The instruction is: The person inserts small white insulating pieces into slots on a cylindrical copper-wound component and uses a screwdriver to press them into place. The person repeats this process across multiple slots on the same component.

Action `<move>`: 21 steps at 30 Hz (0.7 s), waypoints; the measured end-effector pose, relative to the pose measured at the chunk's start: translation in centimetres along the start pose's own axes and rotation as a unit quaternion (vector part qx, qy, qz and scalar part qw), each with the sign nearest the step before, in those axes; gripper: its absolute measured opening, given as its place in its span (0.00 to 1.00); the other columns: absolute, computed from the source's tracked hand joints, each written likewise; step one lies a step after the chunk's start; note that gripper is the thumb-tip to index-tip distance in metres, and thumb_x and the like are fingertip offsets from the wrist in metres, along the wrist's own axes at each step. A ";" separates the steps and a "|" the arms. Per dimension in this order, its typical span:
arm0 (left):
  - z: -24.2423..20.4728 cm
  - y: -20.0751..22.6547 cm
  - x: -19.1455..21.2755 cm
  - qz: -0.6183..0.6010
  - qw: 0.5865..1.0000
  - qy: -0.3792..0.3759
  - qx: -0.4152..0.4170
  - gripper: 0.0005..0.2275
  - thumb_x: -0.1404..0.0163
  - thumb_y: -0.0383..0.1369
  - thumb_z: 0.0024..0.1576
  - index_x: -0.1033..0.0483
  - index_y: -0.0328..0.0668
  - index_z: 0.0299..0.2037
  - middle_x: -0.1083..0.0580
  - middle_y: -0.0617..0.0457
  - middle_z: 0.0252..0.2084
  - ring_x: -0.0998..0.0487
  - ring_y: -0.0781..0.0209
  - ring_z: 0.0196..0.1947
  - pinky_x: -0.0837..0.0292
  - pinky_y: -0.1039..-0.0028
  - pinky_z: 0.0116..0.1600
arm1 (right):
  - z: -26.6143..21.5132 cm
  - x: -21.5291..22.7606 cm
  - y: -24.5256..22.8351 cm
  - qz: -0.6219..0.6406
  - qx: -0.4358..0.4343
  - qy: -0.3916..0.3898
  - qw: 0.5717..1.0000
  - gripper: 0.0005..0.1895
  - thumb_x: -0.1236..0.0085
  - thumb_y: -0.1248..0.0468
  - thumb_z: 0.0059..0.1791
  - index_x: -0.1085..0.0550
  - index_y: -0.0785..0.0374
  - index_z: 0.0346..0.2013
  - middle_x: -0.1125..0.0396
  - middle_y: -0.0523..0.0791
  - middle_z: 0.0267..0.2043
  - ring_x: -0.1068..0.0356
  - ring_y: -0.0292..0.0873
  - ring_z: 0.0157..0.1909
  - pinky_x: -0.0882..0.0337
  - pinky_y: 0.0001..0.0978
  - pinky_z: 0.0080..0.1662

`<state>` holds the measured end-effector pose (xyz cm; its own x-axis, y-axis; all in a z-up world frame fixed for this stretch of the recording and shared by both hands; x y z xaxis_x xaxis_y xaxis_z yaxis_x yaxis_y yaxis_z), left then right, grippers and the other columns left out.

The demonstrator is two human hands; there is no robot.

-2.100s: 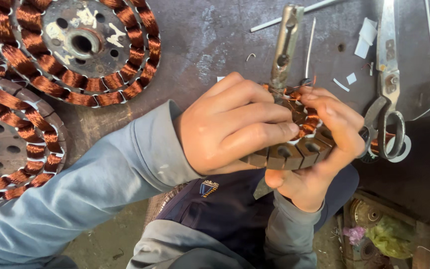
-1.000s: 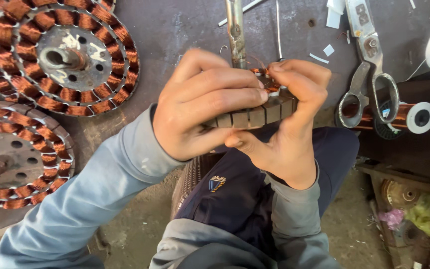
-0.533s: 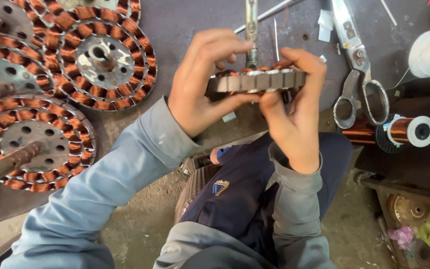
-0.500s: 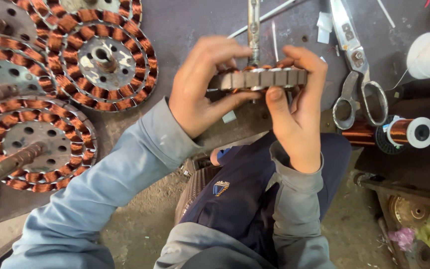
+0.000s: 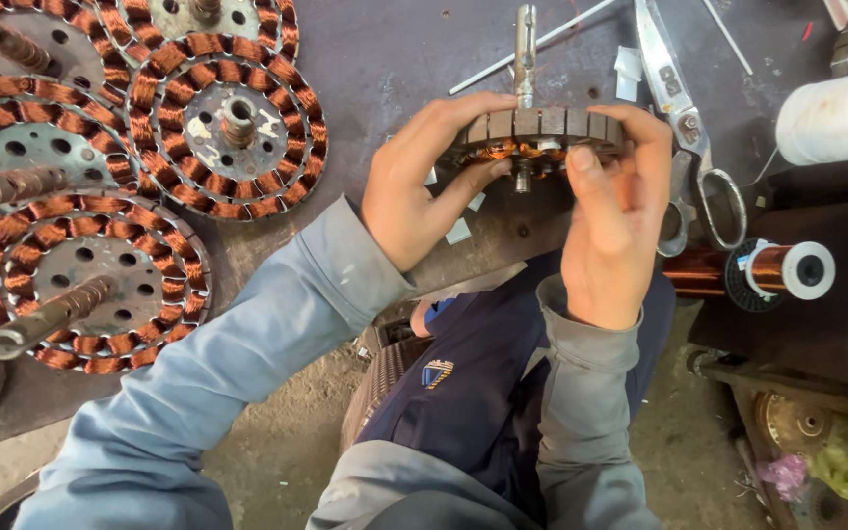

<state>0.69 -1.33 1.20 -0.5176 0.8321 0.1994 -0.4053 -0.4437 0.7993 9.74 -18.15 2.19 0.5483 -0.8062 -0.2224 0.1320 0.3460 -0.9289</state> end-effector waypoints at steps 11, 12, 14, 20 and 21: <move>0.2 -0.3 0.1 -0.018 1.000 0.004 0.001 0.22 0.39 0.26 0.62 0.31 0.46 0.65 0.25 0.48 0.60 0.19 0.55 0.56 0.23 0.71 0.61 | -1.2 -2.0 -0.5 -0.360 0.267 0.045 0.893 0.16 0.38 0.71 0.61 0.31 0.60 0.61 0.40 0.46 0.64 0.37 0.44 0.67 0.33 0.34 0.66; 0.2 -0.3 0.1 -0.028 1.000 -0.002 0.009 0.22 0.39 0.26 0.62 0.31 0.45 0.65 0.24 0.48 0.60 0.18 0.55 0.57 0.23 0.71 0.61 | -1.2 -2.1 -0.6 -0.399 0.291 0.040 0.868 0.15 0.38 0.72 0.60 0.30 0.59 0.60 0.40 0.46 0.64 0.37 0.45 0.68 0.33 0.35 0.65; 0.1 -0.2 0.1 -0.025 1.000 -0.002 -0.006 0.22 0.39 0.26 0.62 0.31 0.45 0.66 0.25 0.48 0.61 0.19 0.53 0.59 0.23 0.71 0.62 | -0.9 -1.9 -0.5 -0.425 0.297 0.026 0.854 0.13 0.37 0.72 0.60 0.28 0.60 0.58 0.42 0.47 0.64 0.38 0.47 0.68 0.32 0.37 0.64; 0.1 -0.2 0.0 -0.029 0.999 -0.005 -0.013 0.22 0.40 0.26 0.63 0.31 0.45 0.66 0.25 0.48 0.62 0.20 0.53 0.59 0.23 0.70 0.64 | -0.5 -1.6 -0.4 -0.481 0.315 0.021 0.818 0.10 0.39 0.75 0.56 0.23 0.64 0.52 0.43 0.48 0.64 0.40 0.49 0.65 0.31 0.42 0.59; 0.1 -0.2 0.0 -0.028 0.999 -0.006 -0.016 0.22 0.40 0.26 0.63 0.31 0.45 0.67 0.25 0.48 0.62 0.20 0.54 0.58 0.23 0.70 0.64 | -0.5 -1.6 -0.4 -0.474 0.300 0.027 0.827 0.09 0.40 0.74 0.57 0.23 0.63 0.52 0.43 0.47 0.64 0.40 0.48 0.66 0.31 0.39 0.58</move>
<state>0.90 -1.18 1.08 -0.4840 0.8601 0.1611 -0.4573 -0.4056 0.7914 8.40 -17.24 2.78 -0.0718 -0.8665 0.4939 0.8770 -0.2907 -0.3825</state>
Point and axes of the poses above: each hand's wrist, its own z-axis towards the middle knuckle, its own x-axis out of the back of the hand, y = z × x, the point moved 3 cm from there along z, towards the middle knuckle
